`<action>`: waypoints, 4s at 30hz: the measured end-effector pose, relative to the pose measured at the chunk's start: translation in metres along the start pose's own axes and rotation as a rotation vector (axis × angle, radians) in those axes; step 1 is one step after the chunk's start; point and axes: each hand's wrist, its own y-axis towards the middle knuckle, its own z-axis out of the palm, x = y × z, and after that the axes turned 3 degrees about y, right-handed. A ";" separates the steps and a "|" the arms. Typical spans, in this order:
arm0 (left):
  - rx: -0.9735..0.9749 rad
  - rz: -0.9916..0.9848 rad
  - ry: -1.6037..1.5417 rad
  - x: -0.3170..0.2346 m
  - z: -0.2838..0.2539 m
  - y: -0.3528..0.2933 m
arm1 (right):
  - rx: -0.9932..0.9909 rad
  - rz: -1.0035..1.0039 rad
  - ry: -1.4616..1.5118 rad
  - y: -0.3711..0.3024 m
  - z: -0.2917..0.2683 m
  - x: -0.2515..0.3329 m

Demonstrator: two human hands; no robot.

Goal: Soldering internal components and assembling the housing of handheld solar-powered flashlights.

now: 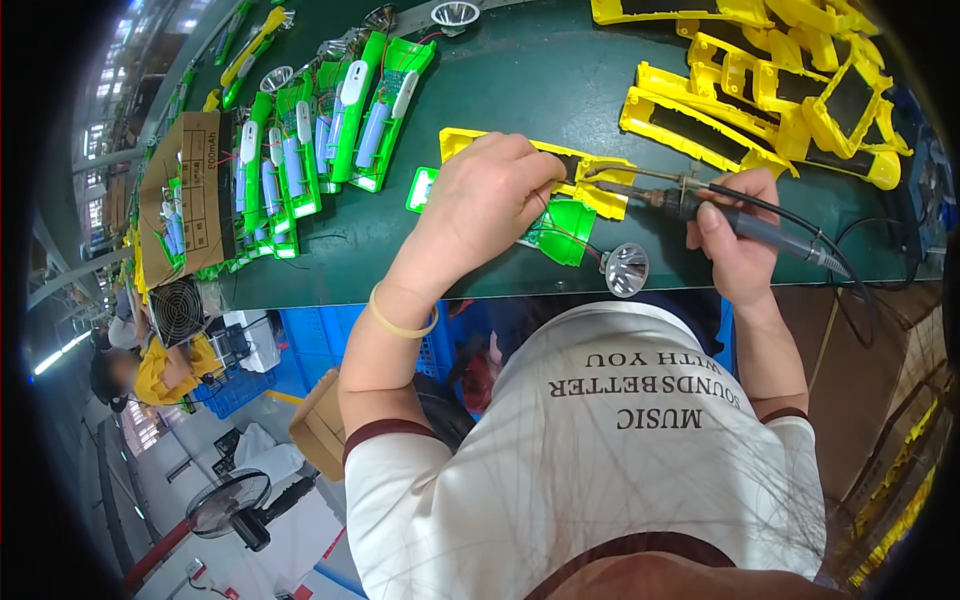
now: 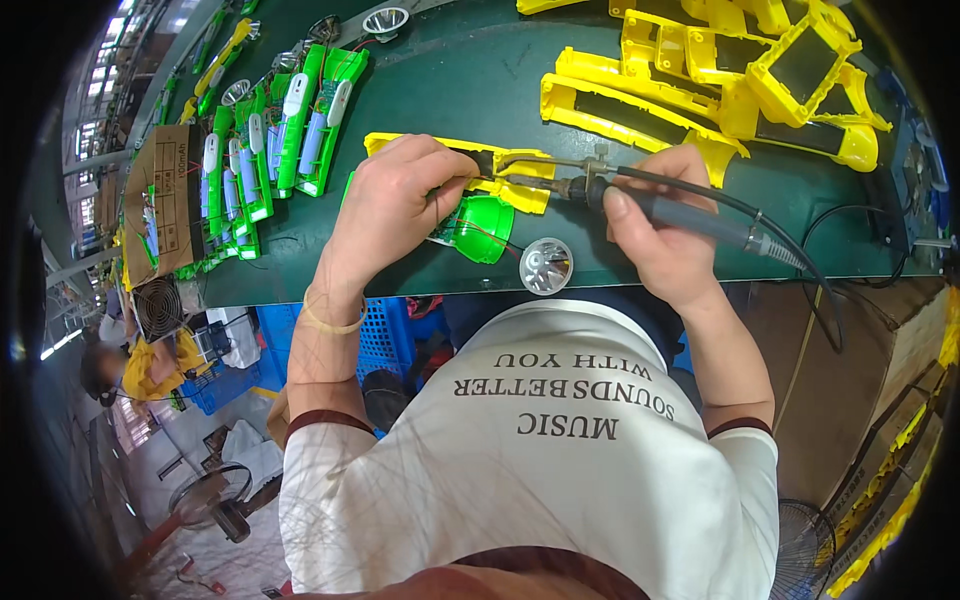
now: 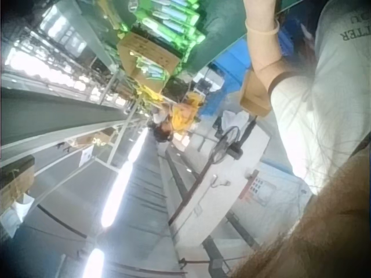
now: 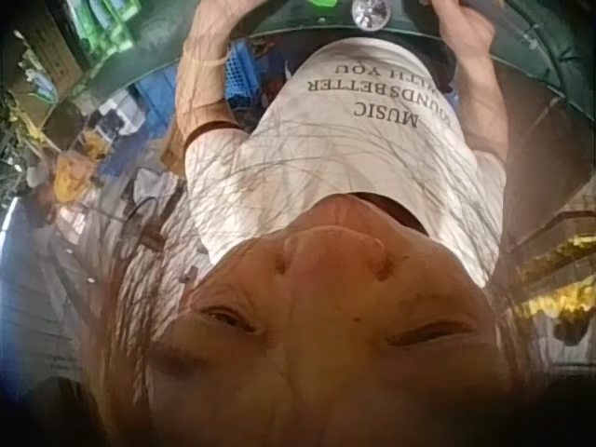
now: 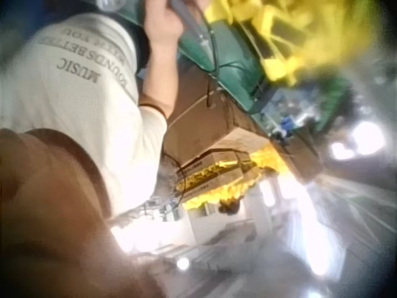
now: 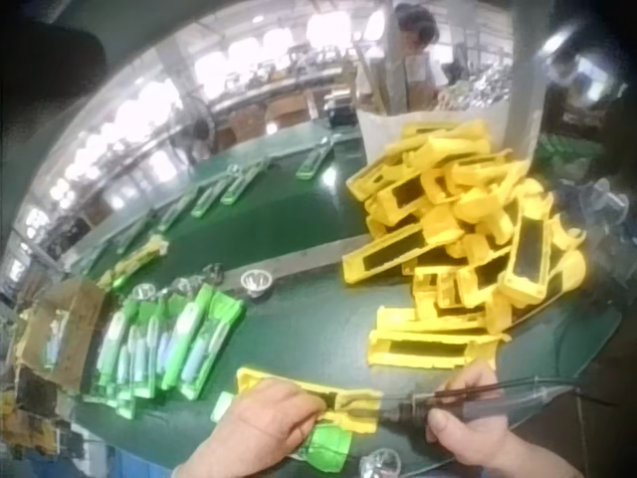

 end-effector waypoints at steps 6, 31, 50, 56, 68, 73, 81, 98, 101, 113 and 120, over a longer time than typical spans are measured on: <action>0.029 0.053 0.057 -0.002 -0.002 0.006 | 0.053 -0.003 -0.102 0.001 -0.001 -0.006; 0.096 0.059 0.040 -0.010 0.003 0.007 | 0.031 0.034 0.139 0.018 0.026 0.000; -0.003 -0.491 -0.618 -0.015 -0.017 -0.018 | 0.020 0.063 0.087 0.013 0.018 -0.004; -0.094 0.053 -0.182 -0.009 0.010 -0.006 | -0.063 -0.146 -0.258 0.011 0.006 -0.007; 0.001 0.113 -0.029 -0.016 0.013 0.007 | 0.045 -0.111 0.020 -0.017 -0.025 0.002; -0.024 0.103 0.046 -0.018 0.019 0.008 | 0.063 -0.078 -0.080 -0.018 -0.027 -0.003; 0.020 0.110 0.102 -0.019 0.018 0.012 | 0.070 -0.040 -0.110 -0.014 -0.028 -0.004; 0.067 0.075 0.113 -0.021 0.016 0.011 | -0.096 -0.067 0.076 0.001 0.003 0.008; 0.053 0.079 0.087 -0.020 0.017 0.010 | -0.072 -0.013 0.139 0.010 0.014 0.003; 0.036 0.104 0.093 -0.017 0.017 0.009 | -0.043 0.031 0.215 0.014 0.013 -0.003; 0.021 0.073 0.073 -0.020 0.016 0.009 | -0.047 0.021 0.199 0.014 0.012 -0.003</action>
